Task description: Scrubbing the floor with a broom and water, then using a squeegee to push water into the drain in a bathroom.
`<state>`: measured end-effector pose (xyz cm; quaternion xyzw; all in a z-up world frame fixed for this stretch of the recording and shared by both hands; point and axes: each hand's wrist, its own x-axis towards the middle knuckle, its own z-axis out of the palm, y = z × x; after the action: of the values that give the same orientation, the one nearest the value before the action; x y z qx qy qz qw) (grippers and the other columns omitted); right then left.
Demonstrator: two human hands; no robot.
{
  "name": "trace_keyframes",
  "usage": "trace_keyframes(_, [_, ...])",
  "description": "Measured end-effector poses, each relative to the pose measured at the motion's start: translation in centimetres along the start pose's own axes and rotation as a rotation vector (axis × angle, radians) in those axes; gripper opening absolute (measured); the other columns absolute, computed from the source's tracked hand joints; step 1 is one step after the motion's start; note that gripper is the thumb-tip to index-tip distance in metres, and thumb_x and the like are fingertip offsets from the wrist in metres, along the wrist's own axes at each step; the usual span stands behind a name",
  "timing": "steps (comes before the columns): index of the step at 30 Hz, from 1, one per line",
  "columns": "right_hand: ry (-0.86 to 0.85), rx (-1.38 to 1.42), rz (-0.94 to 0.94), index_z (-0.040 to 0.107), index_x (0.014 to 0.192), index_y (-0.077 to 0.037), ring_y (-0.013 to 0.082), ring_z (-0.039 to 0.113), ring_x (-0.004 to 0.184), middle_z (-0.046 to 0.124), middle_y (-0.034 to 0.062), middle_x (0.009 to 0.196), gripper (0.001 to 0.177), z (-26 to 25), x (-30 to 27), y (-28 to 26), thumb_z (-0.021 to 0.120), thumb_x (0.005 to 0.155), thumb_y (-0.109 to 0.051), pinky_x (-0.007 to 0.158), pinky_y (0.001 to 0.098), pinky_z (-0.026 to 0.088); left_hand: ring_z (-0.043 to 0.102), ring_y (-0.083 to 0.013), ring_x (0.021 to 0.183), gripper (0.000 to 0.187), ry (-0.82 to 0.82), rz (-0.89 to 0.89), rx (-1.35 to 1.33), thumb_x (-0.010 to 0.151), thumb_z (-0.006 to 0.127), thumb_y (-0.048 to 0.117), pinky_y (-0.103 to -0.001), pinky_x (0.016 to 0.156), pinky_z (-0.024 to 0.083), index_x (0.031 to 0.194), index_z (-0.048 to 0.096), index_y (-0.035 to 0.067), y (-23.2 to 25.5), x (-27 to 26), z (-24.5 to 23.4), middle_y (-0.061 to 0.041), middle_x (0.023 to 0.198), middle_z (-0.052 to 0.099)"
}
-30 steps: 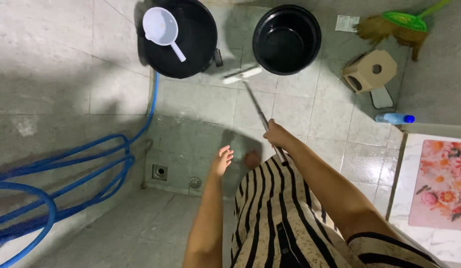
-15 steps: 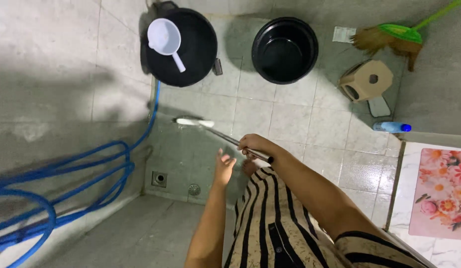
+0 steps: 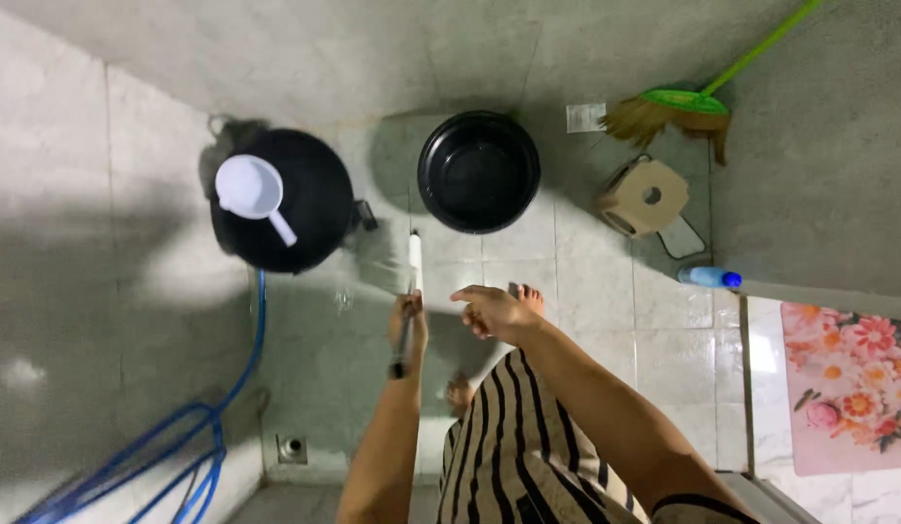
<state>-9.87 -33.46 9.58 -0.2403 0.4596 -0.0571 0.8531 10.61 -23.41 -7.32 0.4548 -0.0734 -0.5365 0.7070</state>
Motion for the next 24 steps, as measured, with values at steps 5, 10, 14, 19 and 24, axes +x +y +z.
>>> trace_keyframes(5, [0.266, 0.139, 0.084, 0.065, 0.12, -0.003, 0.0178, 0.052, 0.058, 0.058, 0.0093, 0.077, 0.032, -14.5, 10.3, -1.1, 0.062, 0.1, -0.027, 0.054, 0.0335, 0.048, 0.046, -0.0195, 0.069, 0.045, 0.145, -0.123, 1.019, 0.114, 0.053, 0.033, -0.034, 0.064, 0.039, 0.098, 0.06, -0.008, 0.1, 5.0, 6.5, -0.016, 0.08, 0.056])
trace_keyframes(10, [0.434, 0.07, 0.077, 0.065, 0.11, -0.005, 0.0204, 0.057, 0.054, 0.062, 0.0105, 0.075, 0.022, -26.9, 20.5, -0.8, 0.062, 0.097, -0.022, 0.048, 0.0354, 0.047, 0.068, -0.0194, 0.083, 0.035, 0.301, -0.153, 0.903, 0.107, 0.055, 0.034, -0.03, 0.076, 0.056, 0.105, 0.062, -0.001, -2.3, 8.6, 8.1, -0.014, 0.093, 0.07])
trace_keyframes(14, [0.522, -0.069, 0.062, 0.064, 0.101, -0.003, 0.0215, 0.061, 0.051, 0.065, 0.0101, 0.071, 0.021, -34.7, 27.5, 1.6, 0.066, 0.096, -0.023, 0.043, 0.036, 0.048, 0.074, -0.0221, 0.101, 0.037, 0.364, -0.095, 1.003, 0.105, 0.054, 0.038, -0.03, 0.085, 0.06, 0.109, 0.064, 0.002, -1.7, 9.9, 9.9, -0.011, 0.112, 0.073])
trace_keyframes(19, [0.592, -0.217, 0.119, 0.066, 0.099, -0.006, 0.0205, 0.063, 0.05, 0.065, 0.0099, 0.069, 0.019, -42.3, 37.7, 8.2, 0.068, 0.093, -0.023, 0.043, 0.0379, 0.051, 0.058, -0.0142, 0.079, 0.044, 0.378, -0.091, 1.173, 0.104, 0.053, 0.044, -0.027, 0.067, 0.048, 0.1, 0.072, 0.004, -3.2, 14.5, 8.3, -0.009, 0.099, 0.066])
trace_keyframes(24, [0.656, -0.334, 0.193, 0.068, 0.101, 0.0, 0.0234, 0.067, 0.055, 0.069, 0.0139, 0.075, 0.025, -45.2, 44.8, 13.5, 0.072, 0.093, -0.024, 0.05, 0.0414, 0.053, 0.043, -0.0085, 0.058, 0.044, 0.38, -0.187, 1.23, 0.103, 0.051, 0.044, -0.026, 0.051, 0.033, 0.09, 0.073, 0.008, -7.8, 18.9, 5.1, -0.004, 0.077, 0.06])
